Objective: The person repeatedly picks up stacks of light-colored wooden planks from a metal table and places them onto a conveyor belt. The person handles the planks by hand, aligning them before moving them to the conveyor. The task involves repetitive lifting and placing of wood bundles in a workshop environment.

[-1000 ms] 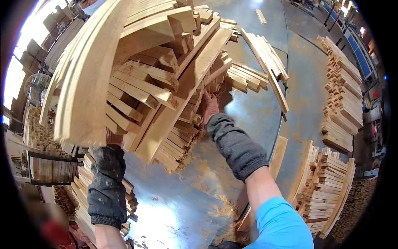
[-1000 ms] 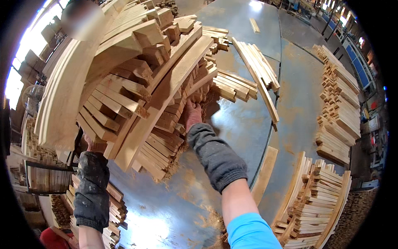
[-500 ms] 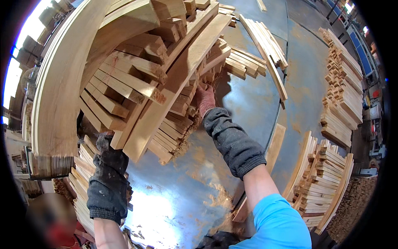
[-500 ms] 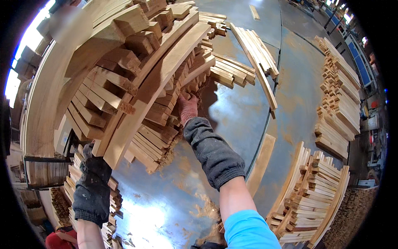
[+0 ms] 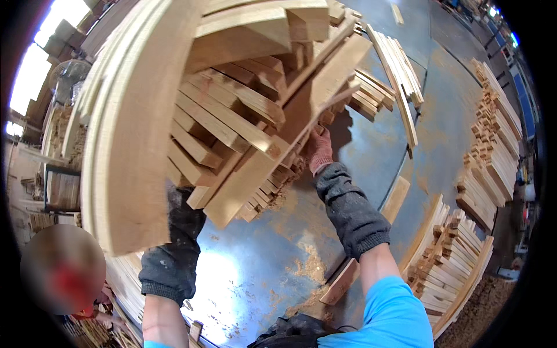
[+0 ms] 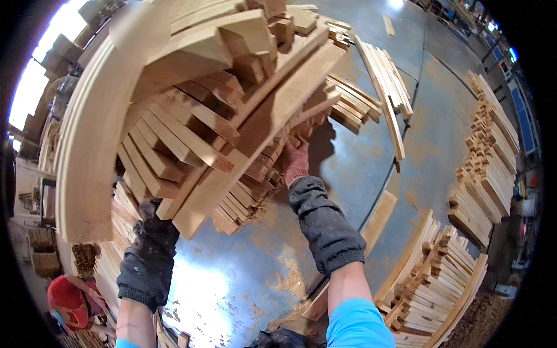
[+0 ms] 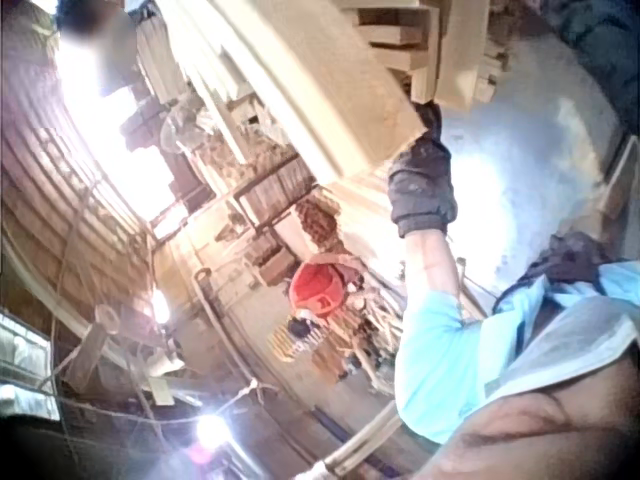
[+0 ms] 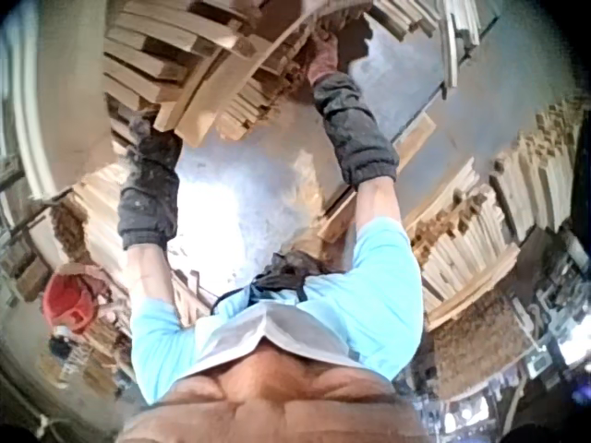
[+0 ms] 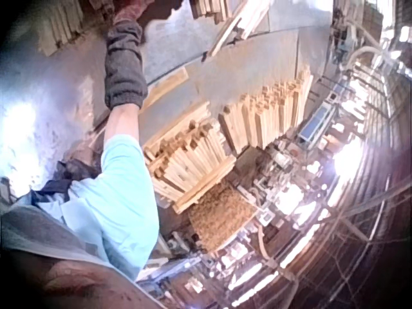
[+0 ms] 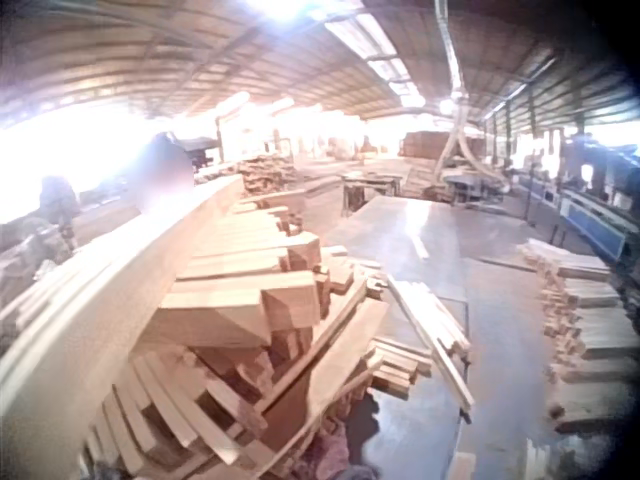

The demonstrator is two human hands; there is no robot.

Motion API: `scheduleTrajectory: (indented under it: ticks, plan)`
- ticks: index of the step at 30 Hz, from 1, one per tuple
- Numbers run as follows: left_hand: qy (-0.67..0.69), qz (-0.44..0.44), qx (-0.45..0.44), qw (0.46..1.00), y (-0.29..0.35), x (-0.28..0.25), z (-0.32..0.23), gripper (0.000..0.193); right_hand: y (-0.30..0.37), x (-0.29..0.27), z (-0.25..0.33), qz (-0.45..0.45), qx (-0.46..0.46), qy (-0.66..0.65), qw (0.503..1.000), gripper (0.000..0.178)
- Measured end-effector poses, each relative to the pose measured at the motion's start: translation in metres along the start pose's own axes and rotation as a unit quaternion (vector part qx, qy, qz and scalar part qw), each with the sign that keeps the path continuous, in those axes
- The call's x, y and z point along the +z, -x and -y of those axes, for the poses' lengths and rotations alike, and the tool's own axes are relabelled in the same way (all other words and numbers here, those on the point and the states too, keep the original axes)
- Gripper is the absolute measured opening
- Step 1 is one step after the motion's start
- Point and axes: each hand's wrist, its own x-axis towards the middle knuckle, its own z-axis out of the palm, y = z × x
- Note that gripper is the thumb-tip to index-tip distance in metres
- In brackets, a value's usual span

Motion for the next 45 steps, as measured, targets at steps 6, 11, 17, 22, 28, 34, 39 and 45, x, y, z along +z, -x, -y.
scheduleTrajectory:
  ticks: [6,11,17,22,28,34,39,45]
  plan:
    - [-0.050,0.016,0.022,0.998,0.014,0.013,-0.008,0.059,-0.016,-0.006,0.014,-0.043,-0.061,0.045,0.996,0.039]
    - [-0.075,0.012,0.013,0.997,0.025,0.012,-0.003,0.056,-0.001,0.006,0.025,-0.045,-0.041,0.060,0.996,0.048]
    - [-0.096,0.014,0.009,0.995,0.033,0.007,-0.002,0.053,-0.010,-0.009,0.020,-0.048,-0.042,0.084,0.994,0.046]
    - [-0.120,0.024,0.025,0.992,0.039,0.011,-0.010,0.050,0.005,-0.012,0.031,0.015,0.030,0.054,0.998,0.050]
    - [-0.156,0.033,0.039,0.986,0.032,0.009,-0.010,0.047,0.023,0.011,0.043,0.025,-0.004,0.016,1.000,0.048]
    - [-0.208,0.042,0.051,0.976,0.036,0.003,-0.023,0.044,-0.029,0.007,0.028,-0.006,-0.074,0.012,0.997,0.042]
    - [-0.260,0.056,0.048,0.963,0.062,-0.007,-0.027,0.041,0.000,0.027,0.041,-0.033,-0.014,0.021,0.999,0.042]
    - [-0.353,0.104,0.064,0.928,0.107,-0.022,-0.054,0.038,0.008,0.034,0.041,-0.105,0.005,0.027,0.994,0.042]
